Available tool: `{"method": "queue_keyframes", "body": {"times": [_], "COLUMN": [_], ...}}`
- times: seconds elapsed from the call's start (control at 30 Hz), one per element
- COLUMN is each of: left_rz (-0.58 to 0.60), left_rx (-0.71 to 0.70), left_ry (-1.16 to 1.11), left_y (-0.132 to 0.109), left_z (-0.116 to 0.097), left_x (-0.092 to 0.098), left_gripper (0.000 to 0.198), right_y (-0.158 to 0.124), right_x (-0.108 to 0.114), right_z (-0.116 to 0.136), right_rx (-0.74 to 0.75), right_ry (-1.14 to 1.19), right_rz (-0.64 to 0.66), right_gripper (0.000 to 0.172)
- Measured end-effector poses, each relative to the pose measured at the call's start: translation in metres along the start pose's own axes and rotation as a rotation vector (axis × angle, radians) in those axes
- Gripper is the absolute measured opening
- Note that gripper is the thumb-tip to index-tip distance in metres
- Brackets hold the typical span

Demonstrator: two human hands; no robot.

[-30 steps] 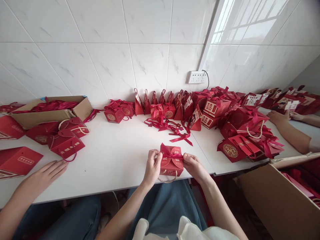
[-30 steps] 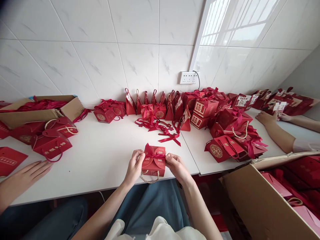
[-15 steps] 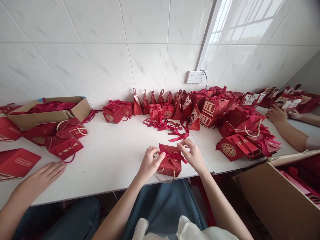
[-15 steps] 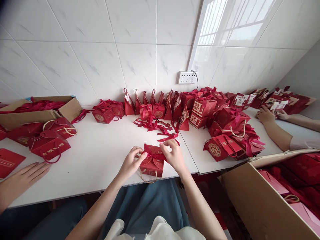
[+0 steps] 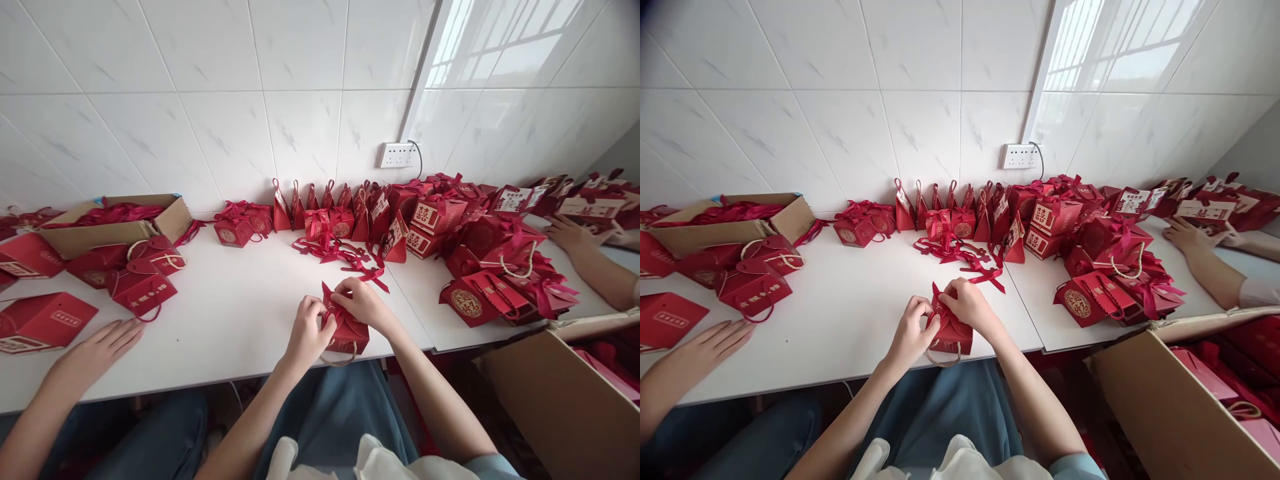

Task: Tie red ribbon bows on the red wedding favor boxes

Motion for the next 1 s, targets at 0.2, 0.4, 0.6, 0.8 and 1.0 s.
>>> {"method": "queue_keyframes", "body": {"times": [0.2,0.4,0.6,0.8,1.0], "left_rz": [0.001,0.065,0.096,0.180,0.240], "left_rx": [-0.177,-0.254,-0.272,-0.265,-0.246], "left_ry": [0.082,0.084,0.038,0.067,0.174], "left_y": [0.002,0.004,0.008,0.009,0.009], "left_z": [-0.019,-0.029,-0.029,-0.028,-0.024], "left_x": [-0.002,-0.007,-0.011,-0.017,-0.021], "left_gripper": [0.017,0.023,0.030,0.037,0.047], "right_y": [0.002,-0.014,-0.030,0.000,0.023], "right_x": [0.014,0.033,0.002,0.038,0.045], "right_z": [-0.013,-0.079,-0.090,-0.071,-0.047], "right_rx": [-0.020,-0.246,-0.213,-0.117,-0.042], "right_ry": [0.061,0.044,0.354,0.455,0.358], "right_rz": [-0.064,0.035,0.385,0.048,-0.113], "right_gripper": [0.016,0.053,0.051,0.039,0.029]}}
Point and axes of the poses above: each hand's wrist, its own y-axis towards the middle knuckle, its own x-axis out of the back of the hand, z = x × y, the point moved 10 cm from there along y, towards the middle knuckle, and after that the axes turned 14 degrees about -x, right-handed, at the moved point
